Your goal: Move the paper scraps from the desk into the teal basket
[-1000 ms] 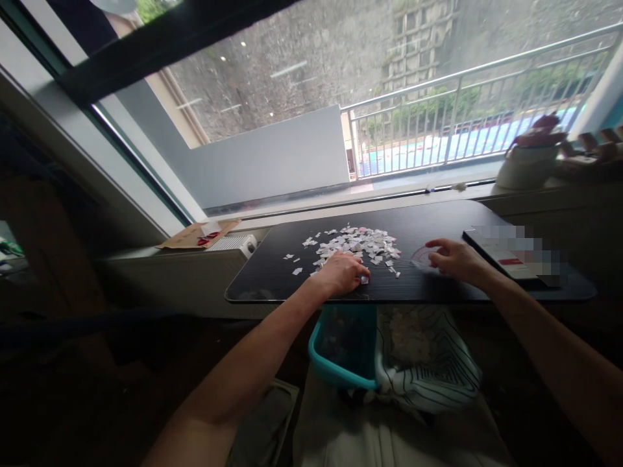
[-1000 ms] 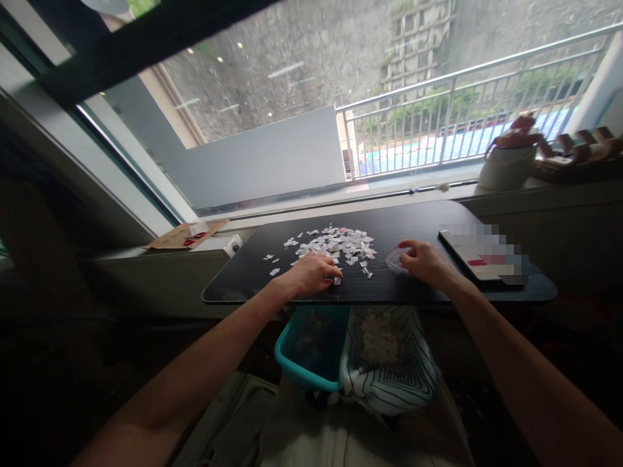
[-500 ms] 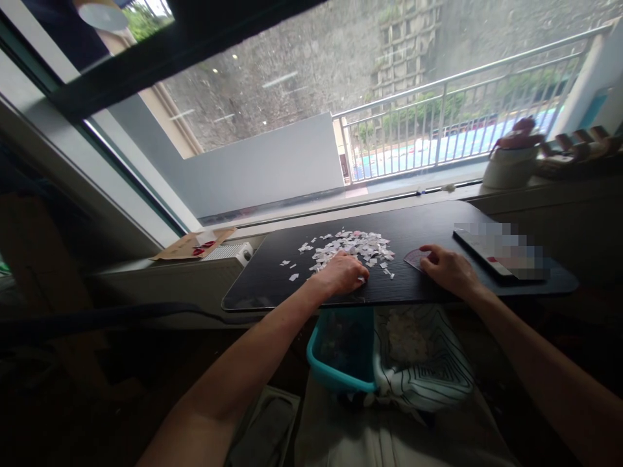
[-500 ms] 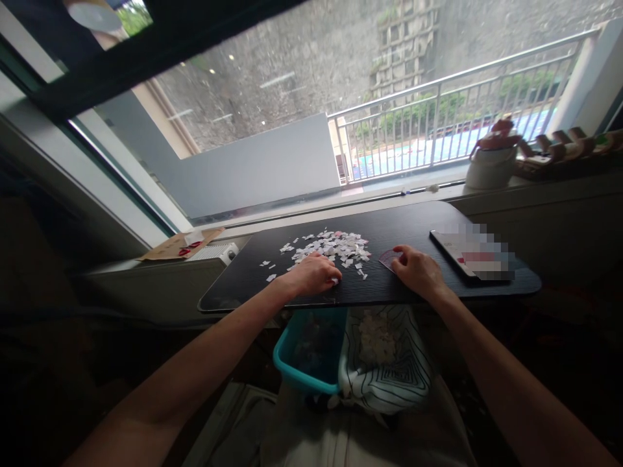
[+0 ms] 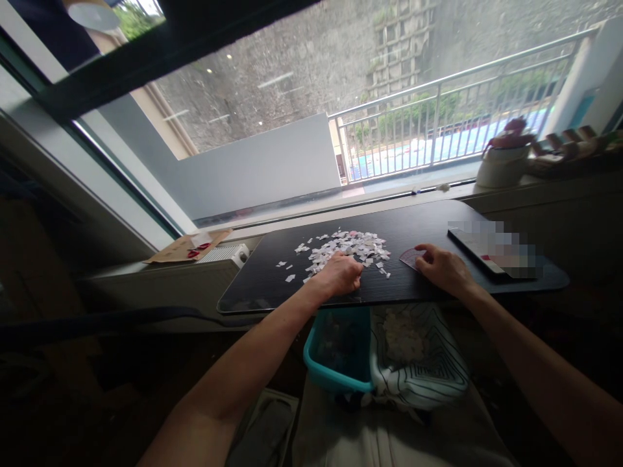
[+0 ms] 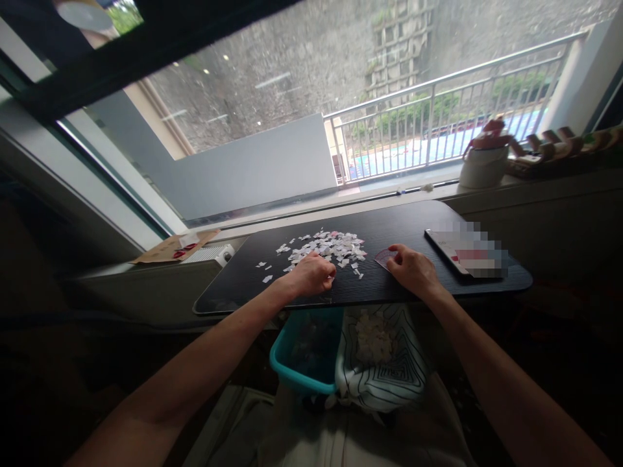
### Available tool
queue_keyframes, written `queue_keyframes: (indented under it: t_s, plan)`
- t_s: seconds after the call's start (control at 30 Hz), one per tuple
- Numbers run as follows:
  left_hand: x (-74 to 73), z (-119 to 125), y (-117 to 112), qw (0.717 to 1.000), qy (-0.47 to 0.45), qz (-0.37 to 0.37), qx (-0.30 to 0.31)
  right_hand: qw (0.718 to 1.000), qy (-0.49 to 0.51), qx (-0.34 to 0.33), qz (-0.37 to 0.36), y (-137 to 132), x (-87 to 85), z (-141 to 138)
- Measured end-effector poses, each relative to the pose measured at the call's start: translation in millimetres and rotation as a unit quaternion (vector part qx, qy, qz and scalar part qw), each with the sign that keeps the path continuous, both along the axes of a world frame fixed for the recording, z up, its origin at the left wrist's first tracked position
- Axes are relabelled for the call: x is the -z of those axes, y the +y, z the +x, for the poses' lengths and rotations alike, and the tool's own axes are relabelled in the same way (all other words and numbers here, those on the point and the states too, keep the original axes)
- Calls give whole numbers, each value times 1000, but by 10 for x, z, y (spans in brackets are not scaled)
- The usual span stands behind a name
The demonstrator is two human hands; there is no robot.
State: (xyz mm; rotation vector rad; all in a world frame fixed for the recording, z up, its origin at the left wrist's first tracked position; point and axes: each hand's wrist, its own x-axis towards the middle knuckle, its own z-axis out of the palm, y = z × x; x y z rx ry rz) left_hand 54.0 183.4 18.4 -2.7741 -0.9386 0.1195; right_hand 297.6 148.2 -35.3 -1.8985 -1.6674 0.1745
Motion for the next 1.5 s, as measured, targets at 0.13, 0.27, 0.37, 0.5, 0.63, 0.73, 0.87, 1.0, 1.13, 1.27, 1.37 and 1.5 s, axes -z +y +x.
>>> queue_keyframes:
  t_s: [0.13, 0.27, 0.37, 0.5, 0.63, 0.73, 0.87, 1.0, 1.13, 1.27, 1.37, 1.5]
  plan:
    - [4, -11, 16, 1000, -9, -5, -12, 1000, -2, -2, 12, -1, 14, 2]
    - [2, -46, 47, 999, -22, -11, -24, 1000, 0, -4, 17, 3, 25, 7]
    - [7, -79, 72, 999, -34, -12, -35, 1000, 0, -3, 15, 5, 24, 8]
    - [44, -98, 110, 998, -46, -6, -47, 1000, -4, -3, 22, 5, 28, 10]
    - [91, -94, 144, 997, -59, -1, -54, 1000, -2, -4, 23, 6, 31, 13]
    - [88, -114, 164, 996, -71, 0, -56, 1000, -2, -4, 18, 3, 24, 12]
    - [14, -198, 158, 994, -93, -3, -59, 1000, 0, -4, 16, -5, 15, 8]
    - [-34, -307, 58, 995, -93, -24, -30, 1000, -6, -3, 23, -8, 24, 9]
    - [-5, -423, -77, 996, -78, -42, 8, 1000, -7, -3, 26, 0, 36, 14]
    - [19, -535, -118, 996, -81, -25, 0, 1000, -6, -2, 20, 1, 29, 13]
    - [30, -562, -111, 996, -84, -8, -13, 1000, -5, 0, 13, -3, 24, 12]
    - [47, -482, -112, 997, -77, 1, -16, 1000, -2, -5, 17, -6, 23, 14]
